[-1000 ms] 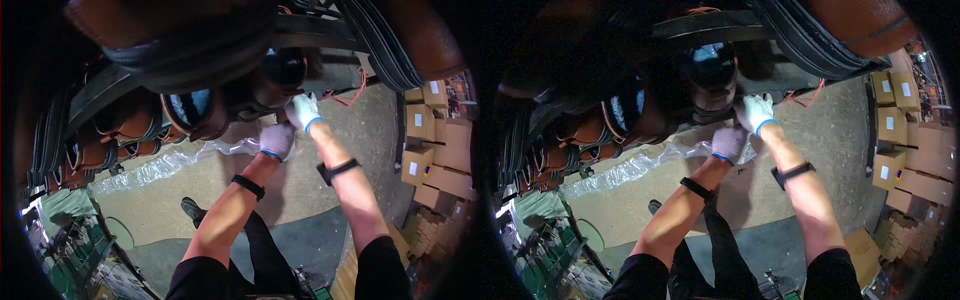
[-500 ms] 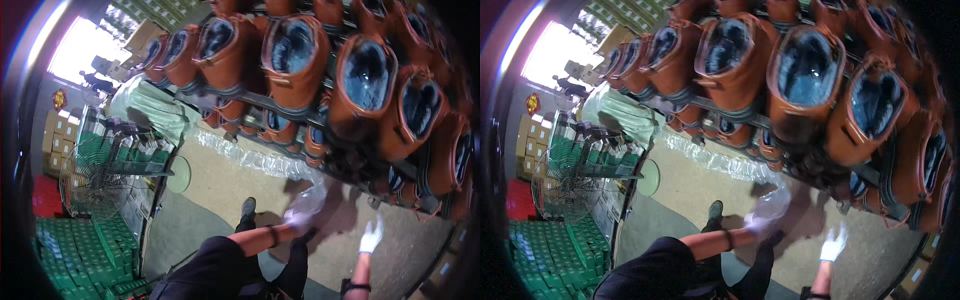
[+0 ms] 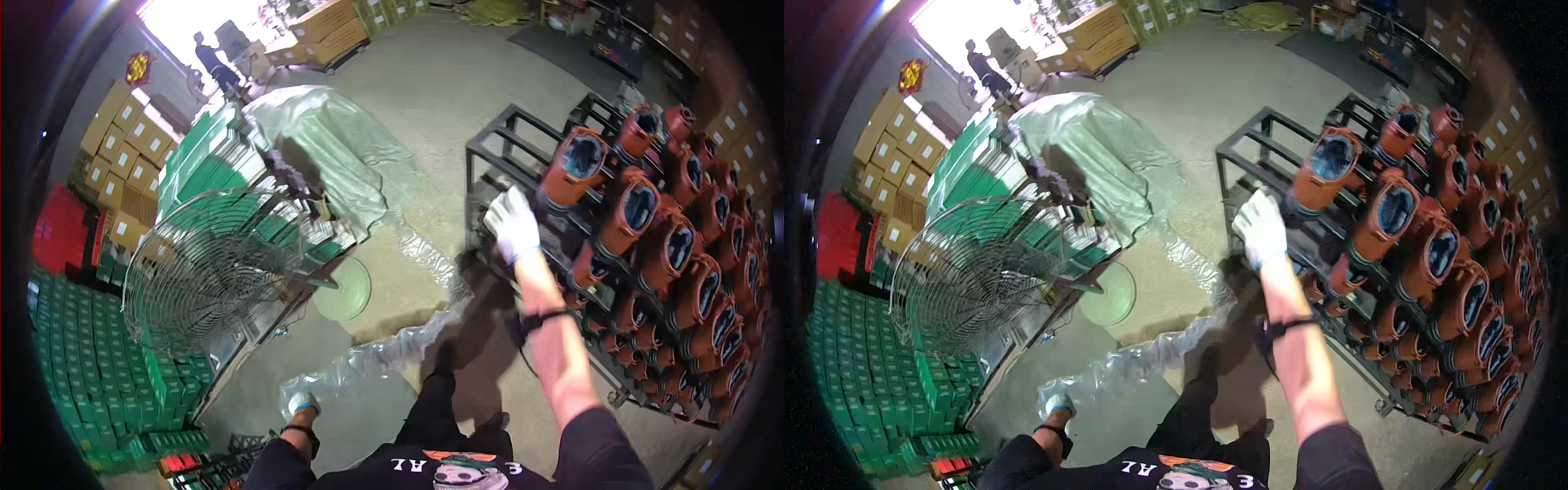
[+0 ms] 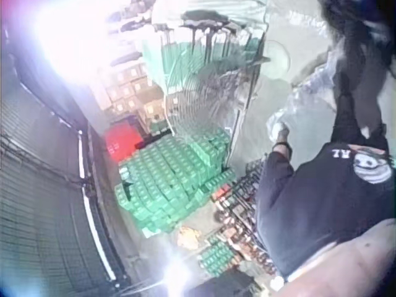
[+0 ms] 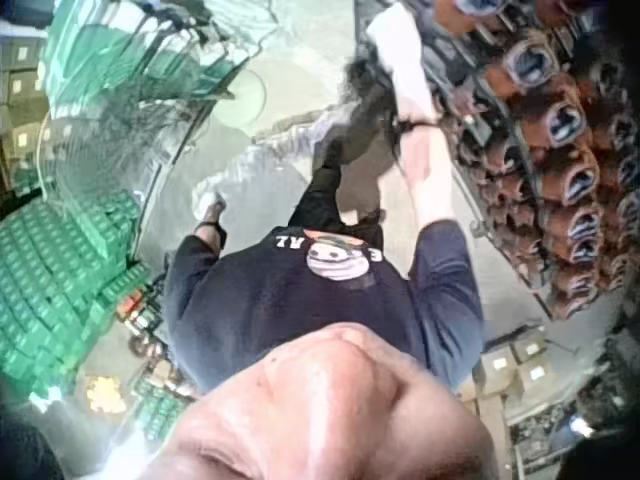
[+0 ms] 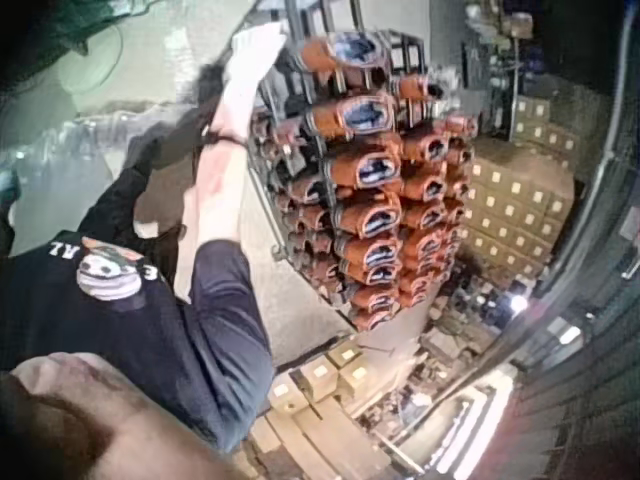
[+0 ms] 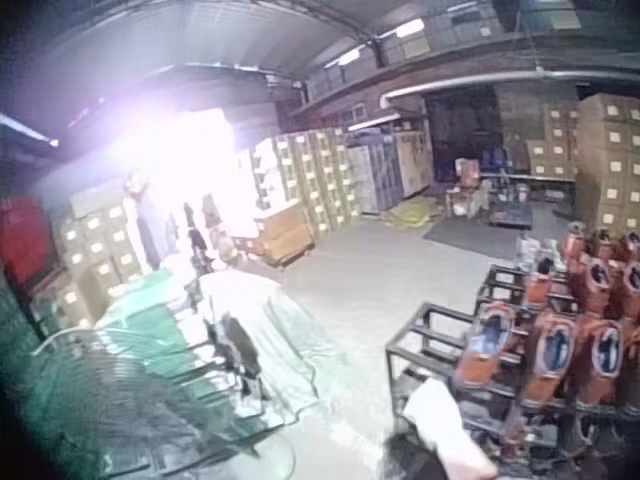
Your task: The recorder is stuffing shoes with plastic packaging material and organizing them on a rolling rack in a factory setting.
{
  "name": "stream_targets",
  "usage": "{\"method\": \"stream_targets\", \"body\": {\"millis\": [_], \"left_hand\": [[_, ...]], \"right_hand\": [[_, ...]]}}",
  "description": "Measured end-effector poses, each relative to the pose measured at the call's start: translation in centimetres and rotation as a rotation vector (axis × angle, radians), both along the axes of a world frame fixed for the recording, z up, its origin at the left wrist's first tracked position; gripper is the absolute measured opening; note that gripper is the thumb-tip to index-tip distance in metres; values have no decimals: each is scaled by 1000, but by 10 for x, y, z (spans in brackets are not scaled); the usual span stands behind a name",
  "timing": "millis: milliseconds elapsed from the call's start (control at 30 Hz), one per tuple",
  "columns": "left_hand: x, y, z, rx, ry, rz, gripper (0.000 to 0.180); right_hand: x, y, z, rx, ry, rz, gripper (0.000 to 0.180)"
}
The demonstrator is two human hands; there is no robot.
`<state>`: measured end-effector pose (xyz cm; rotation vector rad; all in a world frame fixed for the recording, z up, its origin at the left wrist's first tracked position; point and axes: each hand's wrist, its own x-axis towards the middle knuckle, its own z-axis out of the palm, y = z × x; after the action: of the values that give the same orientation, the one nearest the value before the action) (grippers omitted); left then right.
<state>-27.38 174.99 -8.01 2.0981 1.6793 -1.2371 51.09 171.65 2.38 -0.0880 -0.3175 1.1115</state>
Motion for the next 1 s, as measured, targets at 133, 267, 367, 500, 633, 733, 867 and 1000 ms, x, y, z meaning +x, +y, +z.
{"method": "stream_targets", "body": {"millis": [133, 267, 367, 500, 633, 733, 867, 1000], "left_hand": [[-178, -58, 9, -43, 22, 144, 63], [-154, -100, 2, -184, -46, 194, 77], [-132, -64, 21, -47, -158, 197, 69], [-103, -9, 34, 56, -357, 93, 60], [-70, 83, 35, 97, -575, -18, 53], [-77, 145, 24, 158, -856, -257, 56], [82, 233, 29, 11, -910, -573, 75], [200, 273, 25, -30, -915, -665, 72]], "right_hand": [[0, 100, 65, -342, 448, -438, 40], [27, 57, 42, -391, 590, -656, 50], [-85, 76, 54, -475, 635, -714, 39], [-136, 24, 28, -430, 757, -708, 41], [-190, -13, 40, -500, 832, -803, 34], [-250, -20, 12, -496, 829, -893, 24], [-264, -74, 42, -684, 917, -987, 25], [-294, -110, 60, -1093, 813, -1182, 32]]}}
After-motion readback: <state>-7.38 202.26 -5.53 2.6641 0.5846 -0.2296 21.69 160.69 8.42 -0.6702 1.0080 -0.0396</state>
